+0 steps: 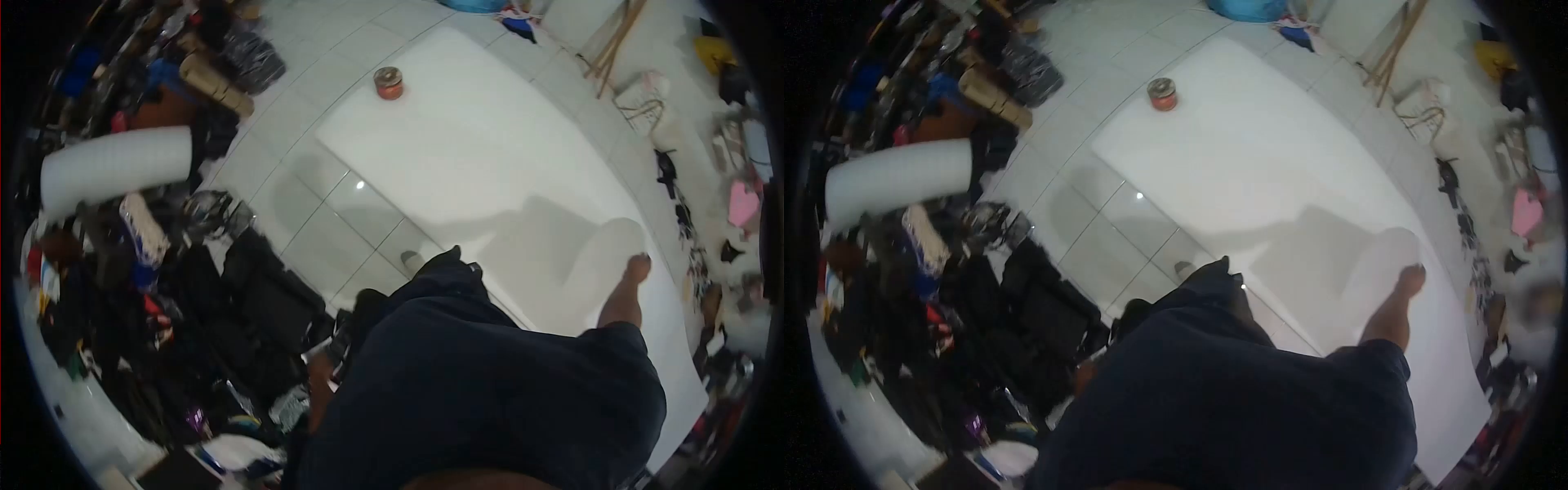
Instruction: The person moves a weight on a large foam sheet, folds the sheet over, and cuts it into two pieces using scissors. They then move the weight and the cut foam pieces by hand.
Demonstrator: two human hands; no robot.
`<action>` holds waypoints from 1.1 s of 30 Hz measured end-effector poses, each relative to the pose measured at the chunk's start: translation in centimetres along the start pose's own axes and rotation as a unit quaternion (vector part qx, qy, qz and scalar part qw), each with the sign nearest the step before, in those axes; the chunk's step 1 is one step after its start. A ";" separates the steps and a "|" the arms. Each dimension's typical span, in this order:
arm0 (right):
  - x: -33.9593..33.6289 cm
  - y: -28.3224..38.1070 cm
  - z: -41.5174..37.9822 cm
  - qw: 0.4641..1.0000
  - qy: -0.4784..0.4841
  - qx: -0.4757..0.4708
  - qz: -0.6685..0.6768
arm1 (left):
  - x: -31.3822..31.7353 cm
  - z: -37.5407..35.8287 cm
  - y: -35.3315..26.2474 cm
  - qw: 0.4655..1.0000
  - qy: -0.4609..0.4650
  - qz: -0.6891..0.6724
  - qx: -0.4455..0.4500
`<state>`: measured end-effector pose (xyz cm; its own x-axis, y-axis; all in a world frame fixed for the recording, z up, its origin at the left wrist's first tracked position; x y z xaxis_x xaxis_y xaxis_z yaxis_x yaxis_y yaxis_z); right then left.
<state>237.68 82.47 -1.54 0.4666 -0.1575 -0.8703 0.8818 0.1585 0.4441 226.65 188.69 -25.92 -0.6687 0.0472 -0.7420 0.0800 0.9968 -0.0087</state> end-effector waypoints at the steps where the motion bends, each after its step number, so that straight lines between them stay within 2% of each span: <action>1: -0.1 4.3 -3.3 1.000 -0.003 0.018 0.006 | 1.0 -0.5 1.6 0.990 0.041 -0.124 -0.043; 2: 1.8 6.6 -4.7 0.999 0.014 0.025 0.041 | 1.3 -1.1 3.8 0.950 0.055 -0.279 -0.130; 3: 3.3 9.4 -6.7 0.996 0.031 0.033 0.076 | 0.5 -0.6 6.4 0.908 0.056 -0.370 -0.190; 4: 6.4 15.1 -10.7 0.985 0.048 0.038 0.158 | -1.4 1.3 9.5 0.883 0.065 -0.412 -0.216; 5: 7.5 17.4 -13.2 0.986 0.037 0.048 0.155 | -3.0 3.0 11.9 0.873 0.072 -0.426 -0.226; 7: 8.9 22.2 -17.7 0.999 -0.018 0.004 0.032 | -6.9 8.3 18.5 0.871 0.077 -0.429 -0.228; 8: 9.7 25.1 -20.8 1.000 -0.013 -0.010 0.020 | -9.5 11.7 22.4 0.873 0.070 -0.428 -0.225; 11: 13.0 29.4 -26.5 0.999 -0.025 0.005 -0.035 | -19.9 22.4 35.7 0.894 0.021 -0.394 -0.212; 13: 12.3 35.6 -31.5 1.000 -0.001 0.028 -0.007 | -28.9 31.9 46.1 0.949 -0.015 -0.276 -0.152; 14: 13.1 36.8 -31.6 1.000 -0.024 0.016 0.011 | -35.0 38.2 51.3 0.987 -0.036 -0.132 -0.080; 15: 14.0 38.0 -31.3 0.997 -0.052 -0.059 -0.025 | -42.6 44.7 55.8 0.997 -0.075 0.011 -0.019; 16: 12.3 41.3 -33.8 0.998 -0.048 0.003 0.033 | -51.3 50.4 59.6 0.982 -0.140 0.127 -0.025; 17: 11.3 44.0 -35.5 0.996 -0.055 0.031 0.064 | -61.5 55.7 62.4 0.951 -0.309 -0.005 -0.014; 18: 11.3 45.6 -36.6 0.996 -0.071 0.037 0.049 | -71.7 58.9 61.0 0.939 -0.340 -0.007 -0.053; 19: 11.0 47.3 -37.2 0.995 -0.086 0.038 0.033 | -79.9 61.9 59.4 0.916 -0.317 -0.240 -0.055; 20: 10.8 48.8 -38.6 0.992 -0.099 0.063 0.048 | -87.2 64.9 57.0 0.843 -0.385 -0.374 0.037; 21: 11.1 50.7 -40.1 0.988 -0.110 0.086 0.063 | -94.0 66.5 52.2 0.855 -0.380 -0.347 0.071; 22: 11.3 52.8 -41.4 0.985 -0.125 0.106 0.061 | -97.3 71.4 51.0 0.804 -0.347 -0.464 0.136; 23: 12.5 53.8 -41.6 0.983 -0.129 0.118 0.063 | -100.2 73.5 47.8 0.805 -0.347 -0.458 0.146; 25: 16.1 56.8 -41.7 0.977 -0.130 0.120 0.120 | -106.1 76.7 38.4 0.854 -0.298 -0.332 0.267; 27: 19.1 60.2 -41.3 0.976 -0.162 0.107 0.095 | -106.7 85.6 36.9 0.887 -0.228 -0.278 0.291; 28: 19.2 62.6 -42.5 0.970 -0.169 0.155 0.077 | -106.8 86.5 35.4 0.904 -0.202 -0.257 0.277; 29: 19.8 64.8 -43.0 0.967 -0.185 0.153 0.086 | -105.1 91.0 37.1 0.929 -0.127 -0.283 0.203; 30: 20.4 66.5 -42.7 0.964 -0.182 0.168 0.095 | -103.1 96.4 40.7 0.953 -0.122 -0.200 0.194; 31: 21.2 67.1 -42.9 0.960 -0.179 0.187 0.103 | -100.8 99.5 43.0 0.947 -0.134 -0.135 0.258; 32: 23.1 68.5 -41.5 0.967 -0.214 0.111 0.076 | -98.7 100.2 42.3 0.964 -0.051 0.107 0.237; 33: 24.0 68.4 -40.9 0.967 -0.248 0.039 0.037 | -96.5 100.2 41.7 0.906 0.031 0.338 0.253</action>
<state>306.43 129.41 -0.80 0.4874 -0.5996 -0.6348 0.8378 0.1161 0.5335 368.55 219.15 -21.82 -0.3790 0.6550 -0.6537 0.8050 0.5818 0.1162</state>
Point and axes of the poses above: each hand's wrist, its own z-axis towards the middle knuckle, its own x-axis out of the palm, y = z × x, the point moved 10 cm from there along z, towards the middle knuckle, and after that the axes turned 5 degrees about x, right-handed, at the moved point
